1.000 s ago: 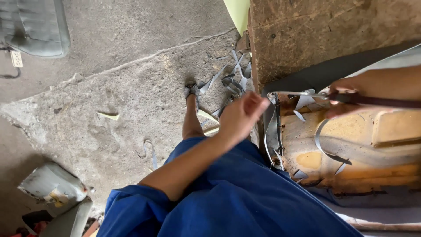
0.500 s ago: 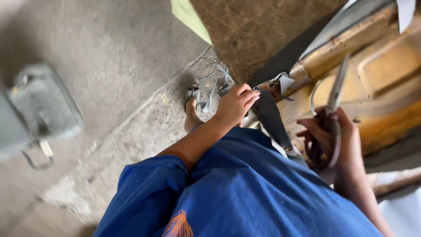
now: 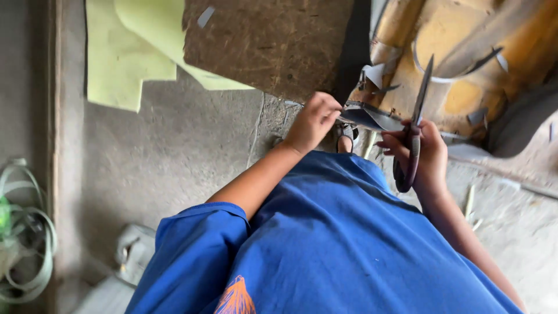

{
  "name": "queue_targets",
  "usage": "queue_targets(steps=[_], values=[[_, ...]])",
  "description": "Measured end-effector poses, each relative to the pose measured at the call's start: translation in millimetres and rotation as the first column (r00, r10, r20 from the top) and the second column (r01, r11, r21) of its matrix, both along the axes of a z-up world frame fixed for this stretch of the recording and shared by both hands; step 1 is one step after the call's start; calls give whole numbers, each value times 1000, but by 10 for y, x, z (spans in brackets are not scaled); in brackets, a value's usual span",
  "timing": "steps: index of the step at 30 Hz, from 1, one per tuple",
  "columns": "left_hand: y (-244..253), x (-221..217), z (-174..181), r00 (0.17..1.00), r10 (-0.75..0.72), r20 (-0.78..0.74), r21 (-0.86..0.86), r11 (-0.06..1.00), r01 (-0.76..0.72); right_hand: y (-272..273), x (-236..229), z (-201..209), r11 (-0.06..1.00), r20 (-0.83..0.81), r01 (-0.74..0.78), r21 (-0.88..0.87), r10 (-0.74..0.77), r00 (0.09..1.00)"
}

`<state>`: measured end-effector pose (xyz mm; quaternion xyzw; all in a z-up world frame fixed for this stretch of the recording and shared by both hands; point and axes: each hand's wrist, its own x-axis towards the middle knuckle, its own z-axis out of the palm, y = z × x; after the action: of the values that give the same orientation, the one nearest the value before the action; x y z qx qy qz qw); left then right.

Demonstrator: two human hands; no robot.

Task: Trimming excess vinyl fabric from the edges of a reupholstered seat cushion using scissors.

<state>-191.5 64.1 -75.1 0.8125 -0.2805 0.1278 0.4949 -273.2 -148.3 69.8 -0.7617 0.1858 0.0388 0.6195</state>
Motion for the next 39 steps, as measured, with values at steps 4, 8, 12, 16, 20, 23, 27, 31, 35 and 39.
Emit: queue_targets(steps=[4,8,12,16,20,23,27,31,35,39], values=[[55,133,17,999,-30,22,11,999,30,33,-99,-184,991,61,133,6,-133,989],[-15,382,-116,971,-149,186,129,984,126,231,208,-231,967,133,253,-39,-246,960],[50,450,2,967,-204,155,151,972,181,245,488,-435,758,99,73,-648,-11,995],[115,477,55,964,-263,46,150,956,254,195,657,-715,648,-35,-81,-757,84,996],[79,422,-127,976,-216,34,228,952,203,247,683,-682,640,-54,-93,-763,80,995],[69,405,-134,981,-192,-3,184,965,189,270,695,-609,673,-76,-98,-733,62,995],[47,411,-174,983,-181,-10,185,966,180,286,721,-528,699,-131,-119,-705,37,991],[32,415,-202,985,-169,-34,200,965,173,294,741,-496,714,-150,-109,-692,5,989],[20,436,-168,984,-150,-95,176,970,165,303,749,-470,730,-156,-95,-677,-17,988],[69,450,-159,977,-172,-127,126,974,188,264,696,-464,745,-190,-79,-662,-66,979]])
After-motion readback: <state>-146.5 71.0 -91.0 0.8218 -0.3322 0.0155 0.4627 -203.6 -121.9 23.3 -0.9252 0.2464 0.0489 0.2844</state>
